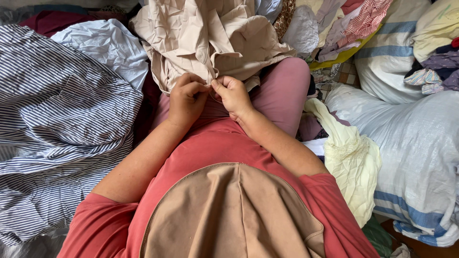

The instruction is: The person sorts through piles of laundry, picking up a striped shirt and a tan shirt, smoothing them out on their lap, and checking the buttons.

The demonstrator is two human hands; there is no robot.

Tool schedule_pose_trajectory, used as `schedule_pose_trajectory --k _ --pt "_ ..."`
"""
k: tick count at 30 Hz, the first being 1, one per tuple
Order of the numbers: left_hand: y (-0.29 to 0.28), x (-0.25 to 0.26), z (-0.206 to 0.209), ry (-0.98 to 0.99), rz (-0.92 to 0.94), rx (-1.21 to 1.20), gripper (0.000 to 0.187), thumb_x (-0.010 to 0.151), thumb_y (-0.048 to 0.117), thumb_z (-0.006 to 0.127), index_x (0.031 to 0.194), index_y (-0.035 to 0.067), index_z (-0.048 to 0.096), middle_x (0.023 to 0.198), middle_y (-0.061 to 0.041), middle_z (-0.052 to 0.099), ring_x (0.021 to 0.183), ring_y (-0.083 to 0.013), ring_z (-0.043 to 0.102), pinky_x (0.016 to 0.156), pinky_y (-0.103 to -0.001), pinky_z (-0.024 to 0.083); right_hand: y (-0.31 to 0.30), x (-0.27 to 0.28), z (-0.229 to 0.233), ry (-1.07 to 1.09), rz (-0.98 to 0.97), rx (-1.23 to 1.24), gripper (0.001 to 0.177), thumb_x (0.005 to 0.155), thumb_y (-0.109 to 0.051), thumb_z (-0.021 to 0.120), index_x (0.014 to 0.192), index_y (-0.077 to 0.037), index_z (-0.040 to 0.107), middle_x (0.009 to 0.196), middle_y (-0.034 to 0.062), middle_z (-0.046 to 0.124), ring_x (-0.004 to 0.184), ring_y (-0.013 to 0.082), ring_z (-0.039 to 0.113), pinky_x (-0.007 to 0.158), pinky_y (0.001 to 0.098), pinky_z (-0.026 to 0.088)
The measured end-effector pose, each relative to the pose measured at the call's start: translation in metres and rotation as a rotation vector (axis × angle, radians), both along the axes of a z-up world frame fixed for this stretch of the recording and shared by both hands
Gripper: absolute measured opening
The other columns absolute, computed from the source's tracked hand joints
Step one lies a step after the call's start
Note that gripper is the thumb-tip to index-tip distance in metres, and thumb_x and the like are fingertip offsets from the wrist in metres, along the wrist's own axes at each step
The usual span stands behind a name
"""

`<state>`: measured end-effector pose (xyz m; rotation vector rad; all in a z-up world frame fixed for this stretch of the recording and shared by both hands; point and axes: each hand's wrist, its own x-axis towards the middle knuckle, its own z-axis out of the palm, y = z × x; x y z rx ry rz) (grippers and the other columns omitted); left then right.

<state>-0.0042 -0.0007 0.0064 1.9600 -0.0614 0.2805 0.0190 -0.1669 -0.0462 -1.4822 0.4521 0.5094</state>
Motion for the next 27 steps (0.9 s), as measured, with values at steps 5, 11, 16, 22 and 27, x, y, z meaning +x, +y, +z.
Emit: schedule_pose_trajectory --k 5,11,16,22,27 --pt "0.004 0.008 0.000 0.135 -0.015 -0.092 0.017 0.075 0.006 0.089 0.080 0.014 0.076 0.091 -0.001 0.070 0.087 -0.0242 0.071 0.078 -0.035 0.055 0.004 0.000 -0.004 0.017 -0.019 0.101 0.016 0.102 -0.015 0.063 0.091 -0.006 0.072 0.070 0.0028 0.067 0.062 0.0040 0.059 0.057 0.0145 0.052" --pt "0.009 0.009 -0.002 0.191 -0.108 -0.176 0.021 0.076 0.010 0.092 0.084 0.011 0.074 0.085 -0.005 0.068 0.085 -0.0288 0.070 0.077 -0.037 0.054 0.005 -0.001 0.000 -0.067 0.034 0.108 0.018 0.105 -0.012 0.055 0.092 -0.008 0.068 0.072 -0.0001 0.067 0.065 0.0033 0.057 0.060 0.0155 0.051" --pt "-0.001 0.007 -0.010 0.473 -0.037 -0.581 0.012 0.095 0.013 0.077 0.093 0.004 0.068 0.073 -0.003 0.068 0.068 -0.0094 0.064 0.068 -0.023 0.053 0.011 0.006 0.015 -0.263 0.189 -0.061 0.025 0.106 -0.015 0.053 0.084 -0.013 0.065 0.068 -0.0014 0.064 0.065 0.0062 0.053 0.061 0.0189 0.044" --pt "0.012 0.002 0.028 0.307 -0.079 -0.111 0.017 0.099 0.018 0.072 0.112 0.008 0.066 0.085 -0.018 0.071 0.083 -0.0392 0.069 0.071 -0.048 0.051 0.011 0.010 0.048 -0.452 0.420 -0.288 0.026 0.104 -0.016 0.058 0.080 -0.008 0.063 0.068 0.0057 0.062 0.070 0.0184 0.059 0.067 0.0346 0.052" --pt "0.034 -0.011 0.056 0.472 -0.366 0.118 0.020 0.091 0.015 0.071 0.109 0.011 0.065 0.090 -0.018 0.071 0.091 -0.0423 0.070 0.077 -0.052 0.054 -0.009 0.017 0.117 -0.370 0.852 -0.314 0.011 0.091 -0.010 0.065 0.085 -0.002 0.068 0.080 0.0187 0.067 0.082 0.0364 0.066 0.076 0.0465 0.053"
